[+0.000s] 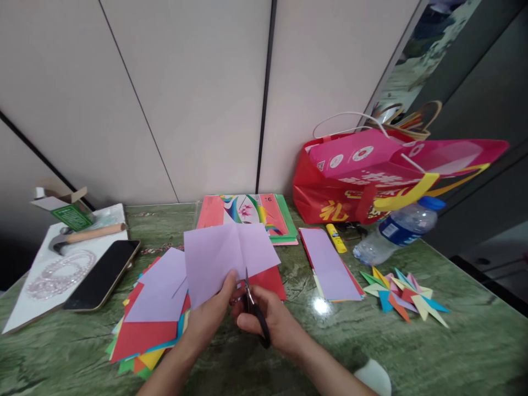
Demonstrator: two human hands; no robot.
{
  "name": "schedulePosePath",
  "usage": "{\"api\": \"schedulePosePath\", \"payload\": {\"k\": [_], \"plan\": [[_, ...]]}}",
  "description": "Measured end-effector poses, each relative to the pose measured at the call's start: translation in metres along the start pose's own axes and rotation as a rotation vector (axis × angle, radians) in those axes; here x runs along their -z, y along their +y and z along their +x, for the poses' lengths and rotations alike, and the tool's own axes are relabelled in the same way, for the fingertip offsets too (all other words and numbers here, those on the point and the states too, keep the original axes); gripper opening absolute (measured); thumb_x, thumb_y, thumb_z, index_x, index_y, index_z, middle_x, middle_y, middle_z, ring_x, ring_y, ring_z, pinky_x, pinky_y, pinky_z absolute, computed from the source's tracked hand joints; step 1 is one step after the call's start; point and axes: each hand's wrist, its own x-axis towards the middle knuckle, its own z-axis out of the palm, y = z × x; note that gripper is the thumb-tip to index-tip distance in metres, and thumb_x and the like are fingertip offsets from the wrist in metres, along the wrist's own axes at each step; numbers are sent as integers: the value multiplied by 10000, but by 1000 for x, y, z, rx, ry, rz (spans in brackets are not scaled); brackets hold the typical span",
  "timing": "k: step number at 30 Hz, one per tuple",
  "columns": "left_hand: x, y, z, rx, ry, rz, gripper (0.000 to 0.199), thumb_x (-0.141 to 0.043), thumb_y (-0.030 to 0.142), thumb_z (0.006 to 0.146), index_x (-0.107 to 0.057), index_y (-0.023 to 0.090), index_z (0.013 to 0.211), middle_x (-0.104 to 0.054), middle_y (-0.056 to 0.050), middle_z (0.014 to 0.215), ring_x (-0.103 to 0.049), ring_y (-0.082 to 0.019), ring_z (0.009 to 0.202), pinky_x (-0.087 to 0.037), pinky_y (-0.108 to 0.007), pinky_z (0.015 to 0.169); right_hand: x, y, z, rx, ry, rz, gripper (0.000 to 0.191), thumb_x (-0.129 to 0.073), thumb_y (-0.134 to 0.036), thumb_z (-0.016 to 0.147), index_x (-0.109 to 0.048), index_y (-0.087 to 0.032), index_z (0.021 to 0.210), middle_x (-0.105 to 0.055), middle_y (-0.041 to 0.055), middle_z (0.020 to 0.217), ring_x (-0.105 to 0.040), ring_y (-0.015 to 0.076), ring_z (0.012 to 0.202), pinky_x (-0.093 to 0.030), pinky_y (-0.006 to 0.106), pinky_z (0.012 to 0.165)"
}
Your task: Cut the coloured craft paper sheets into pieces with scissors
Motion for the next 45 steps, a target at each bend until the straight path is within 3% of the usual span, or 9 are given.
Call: {"api": "schedulePosePath", "payload": {"k": [5, 11, 24, 36, 45], "plan": [[1, -2, 2, 39, -53, -18, 473, -526, 457, 663, -553, 132, 1007, -573, -139, 1148, -475, -262, 1122, -286, -362, 999, 0, 1, 0, 20, 1, -16, 468, -729, -434, 576, -527, -135, 874, -489, -13, 688, -403, 103, 604, -289, 222, 538], [-1, -8, 5, 34, -30, -71, 541, -549, 493, 633, -539, 139, 1042, -542, -134, 1189, -452, -259, 1144, -271, -361, 1010, 1, 0, 0, 26, 17, -16, 430, -721, -427, 590, -520, -136, 833, -443, -28, 657, -356, 93, 585, -265, 218, 529], [-5, -16, 8, 16, -23, -148, 490, -581, 486, 623, -560, 165, 993, -580, -111, 1135, -480, -259, 1115, -333, -358, 969, 4, 9, 1, 17, 66, -29, 432, -743, -410, 566, -555, -130, 836, -475, -31, 652, -383, 83, 559, -297, 216, 521], [-5, -16, 7, -3, -1, -173, 419, -604, 449, 630, -583, 177, 947, -609, -95, 1070, -527, -242, 1020, -329, -368, 970, 6, 13, 3, 21, 87, -55, 436, -750, -424, 541, -561, -136, 809, -473, -47, 592, -403, 72, 490, -307, 202, 464], [-4, -17, 7, 9, -30, -172, 458, -591, 490, 630, -570, 185, 972, -592, -90, 1113, -510, -242, 1060, -301, -368, 993, 4, 11, 3, -4, 119, -98, 433, -714, -476, 561, -543, -144, 779, -490, -52, 516, -420, 71, 427, -321, 201, 419]]}}
